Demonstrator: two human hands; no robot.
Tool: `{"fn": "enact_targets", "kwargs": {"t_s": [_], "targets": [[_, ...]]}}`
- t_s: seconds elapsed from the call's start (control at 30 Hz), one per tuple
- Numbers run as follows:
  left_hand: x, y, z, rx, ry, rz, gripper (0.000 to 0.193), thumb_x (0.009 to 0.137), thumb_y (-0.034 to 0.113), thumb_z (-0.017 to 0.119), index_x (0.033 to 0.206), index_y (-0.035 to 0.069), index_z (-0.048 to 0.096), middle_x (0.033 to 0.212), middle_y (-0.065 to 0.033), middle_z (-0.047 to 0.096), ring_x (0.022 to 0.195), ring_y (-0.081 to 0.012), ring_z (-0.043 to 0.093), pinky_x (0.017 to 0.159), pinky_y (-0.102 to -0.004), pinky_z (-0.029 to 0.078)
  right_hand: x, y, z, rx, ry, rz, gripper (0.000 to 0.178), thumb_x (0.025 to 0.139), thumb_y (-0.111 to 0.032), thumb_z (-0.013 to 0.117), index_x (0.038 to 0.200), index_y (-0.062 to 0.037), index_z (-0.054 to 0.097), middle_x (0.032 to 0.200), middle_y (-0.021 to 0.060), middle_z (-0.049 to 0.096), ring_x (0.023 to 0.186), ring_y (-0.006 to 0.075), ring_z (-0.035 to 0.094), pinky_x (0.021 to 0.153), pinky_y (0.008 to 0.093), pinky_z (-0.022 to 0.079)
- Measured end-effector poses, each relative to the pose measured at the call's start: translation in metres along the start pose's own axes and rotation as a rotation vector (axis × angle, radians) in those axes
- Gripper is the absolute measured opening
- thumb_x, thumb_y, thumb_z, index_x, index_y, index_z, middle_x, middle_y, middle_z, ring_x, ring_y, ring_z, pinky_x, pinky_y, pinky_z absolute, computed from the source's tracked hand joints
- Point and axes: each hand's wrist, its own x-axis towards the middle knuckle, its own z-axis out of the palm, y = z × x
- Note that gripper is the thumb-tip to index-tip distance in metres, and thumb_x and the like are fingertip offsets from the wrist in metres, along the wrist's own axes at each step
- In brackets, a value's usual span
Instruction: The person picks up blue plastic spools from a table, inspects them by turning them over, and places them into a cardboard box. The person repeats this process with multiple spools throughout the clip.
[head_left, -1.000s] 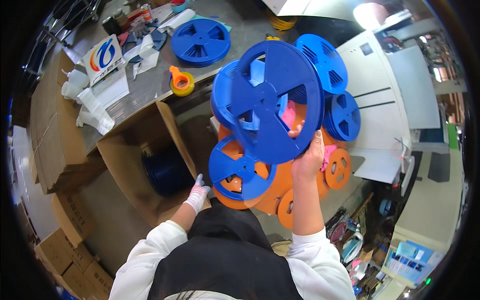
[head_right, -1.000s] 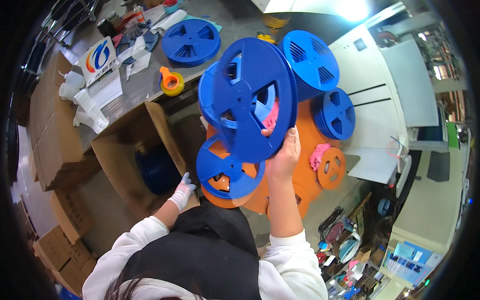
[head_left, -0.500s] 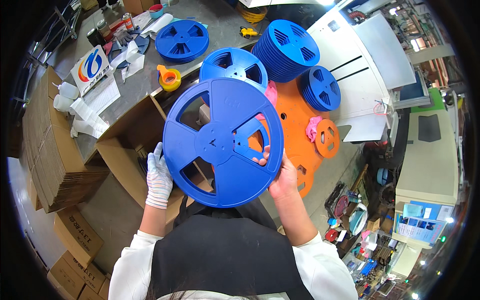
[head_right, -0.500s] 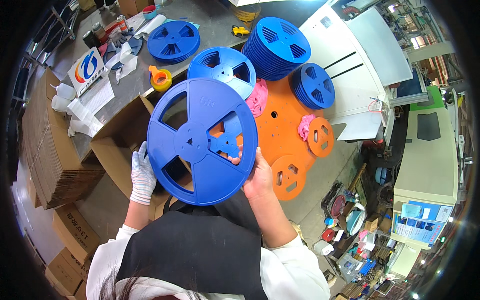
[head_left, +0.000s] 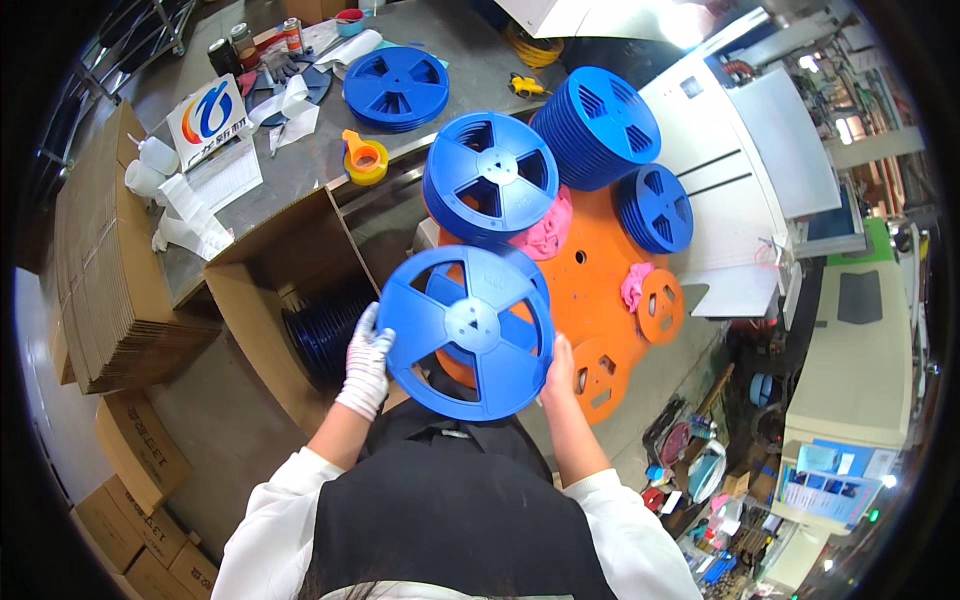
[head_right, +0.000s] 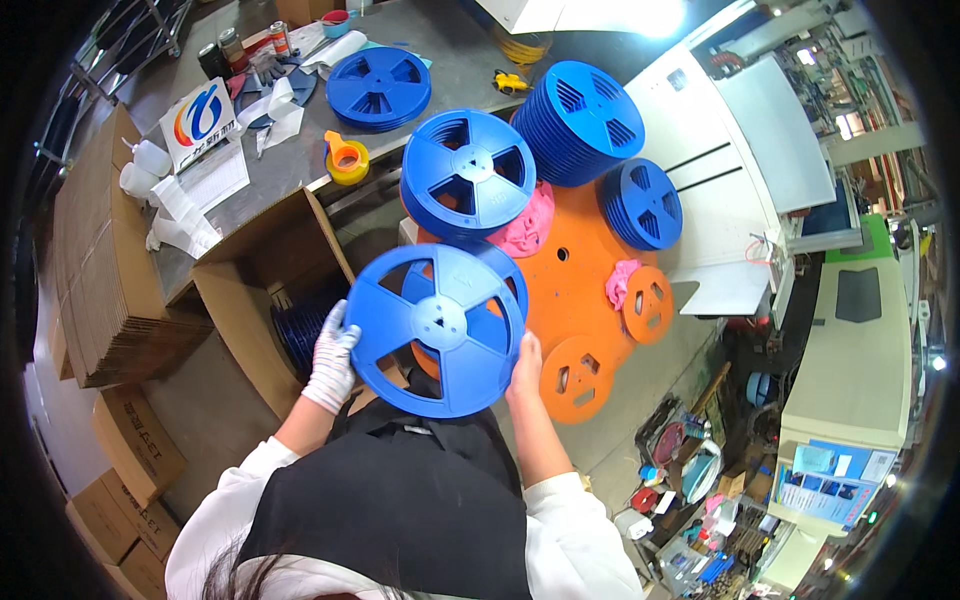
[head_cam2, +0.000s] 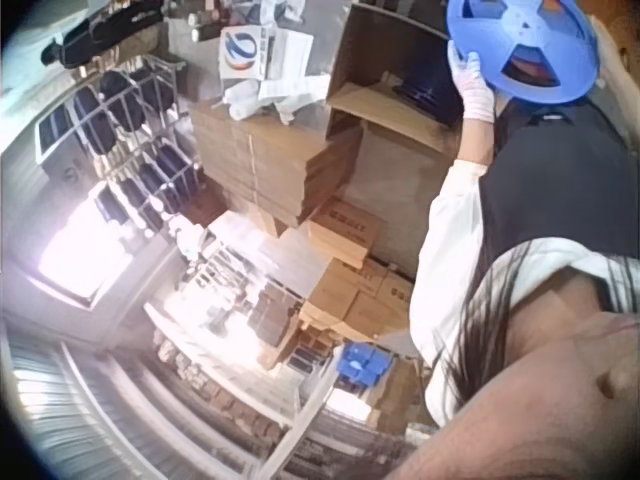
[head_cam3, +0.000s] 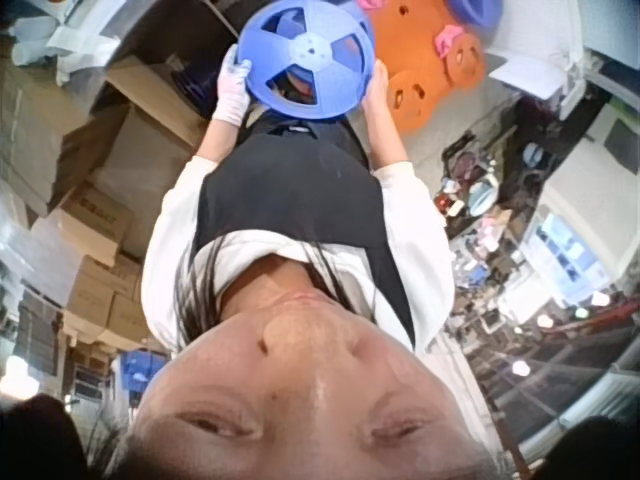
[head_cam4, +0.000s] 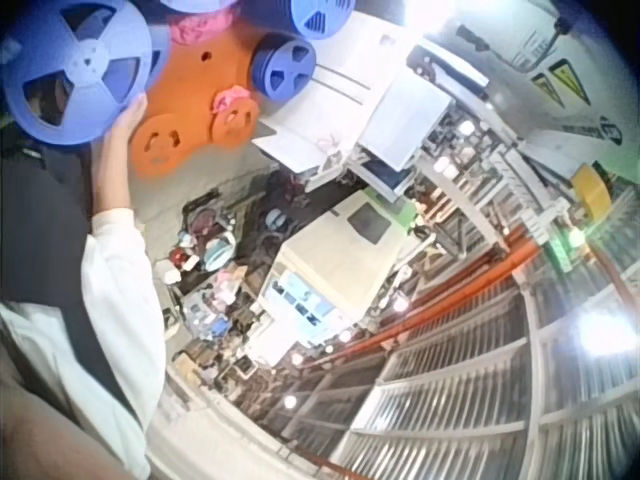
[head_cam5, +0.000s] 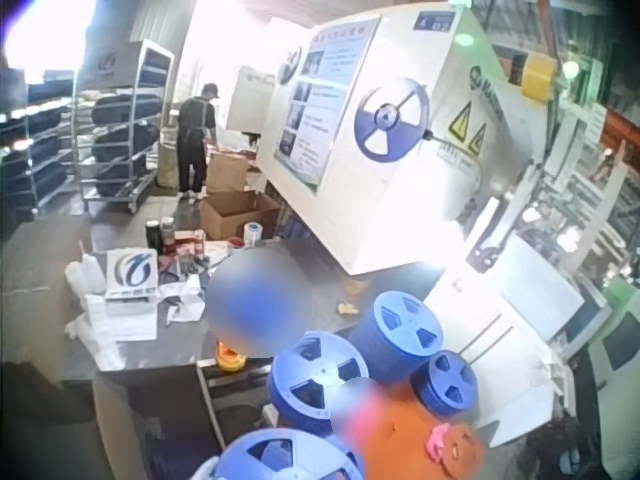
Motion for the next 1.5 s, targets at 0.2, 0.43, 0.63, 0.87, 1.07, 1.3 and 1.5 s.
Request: {"fn": "enact_targets", "kwargs": {"t_s": [0.2,0.43,0.63,0.87,1.07,1.3,1.5], "targets": [[0.053,-0.074,0.014,0.272,0.018,0.013,0.068,0.088,-0.019,0.047,0.150,0.006,0.034,0.145,-0.0103,0.046,0.129,-0.0194,0.047,0.108,-0.0260,0.034,0.058,0.025,-0.016,-0.962,0.022,-0.306,0.051,0.094,-0.027,0.058,0.137,0.0002,0.048,0.141,0.0239,0.046,0.133,0.0375,0.042,0.111,0.0445,0.033],[0.075,-0.107,-0.002,0.539,0.126,-0.213,0.093,0.085,-0.013,0.047,0.158,0.024,0.002,0.154,-0.0236,0.032,0.135,-0.0317,0.042,0.108,-0.0335,0.036,0.167,-0.015,0.120,-1.182,-0.278,-0.898,0.061,0.083,-0.017,0.072,0.137,-0.0032,0.048,0.139,0.0193,0.050,0.132,0.0382,0.043,0.110,0.0469,0.034],[0.041,-0.107,-0.022,0.520,0.286,-0.216,0.083,0.090,-0.003,0.054,0.157,0.023,0.014,0.155,-0.0225,0.030,0.141,-0.0340,0.035,0.111,-0.0379,0.034,0.219,-0.035,0.192,-1.601,-0.502,-0.982,0.055,0.075,-0.017,0.077,0.124,-0.0055,0.057,0.111,0.0125,0.061,0.112,0.0308,0.056,0.105,0.0440,0.038],[0.022,-0.089,-0.024,0.333,0.311,-0.145,0.067,0.093,0.002,0.056,0.153,0.012,0.029,0.148,-0.0183,0.043,0.136,-0.0250,0.042,0.111,-0.0331,0.032,0.138,-0.145,0.174,-0.880,-0.473,-1.162,0.023,0.096,-0.015,0.057,0.112,0.0017,0.059,0.097,0.0151,0.062,0.083,0.0277,0.062,0.079,0.0340,0.050],[0.023,-0.028,0.010,0.062,0.216,-0.036,0.058,0.095,0.039,0.063,0.145,0.018,0.042,0.134,-0.0027,0.053,0.122,-0.0224,0.049,0.108,-0.0403,0.035,0.035,-0.210,0.128,0.127,-0.446,-0.067,0.039,0.107,-0.031,0.038,0.106,-0.0004,0.063,0.079,0.0067,0.061,0.067,0.0141,0.063,0.070,0.0297,0.054],[-0.024,0.062,0.028,-0.196,0.109,0.255,0.059,0.097,0.045,0.056,0.146,0.015,0.042,0.134,-0.0064,0.055,0.118,-0.0239,0.055,0.098,-0.0386,0.049,-0.050,-0.193,0.103,0.292,-0.461,0.192,0.042,0.106,-0.036,0.039,0.114,0.0008,0.057,0.076,0.0046,0.057,0.063,0.0150,0.061,0.079,0.0383,0.058],[-0.071,0.078,0.019,-0.149,0.125,0.195,0.063,0.095,0.045,0.057,0.148,0.016,0.039,0.133,-0.0045,0.056,0.111,-0.0185,0.061,0.081,-0.0348,0.057,-0.094,-0.183,0.099,0.308,-0.494,0.224,0.042,0.106,-0.036,0.039,0.114,0.0017,0.055,0.077,0.0057,0.058,0.062,0.0152,0.062,0.080,0.0382,0.058]]}}
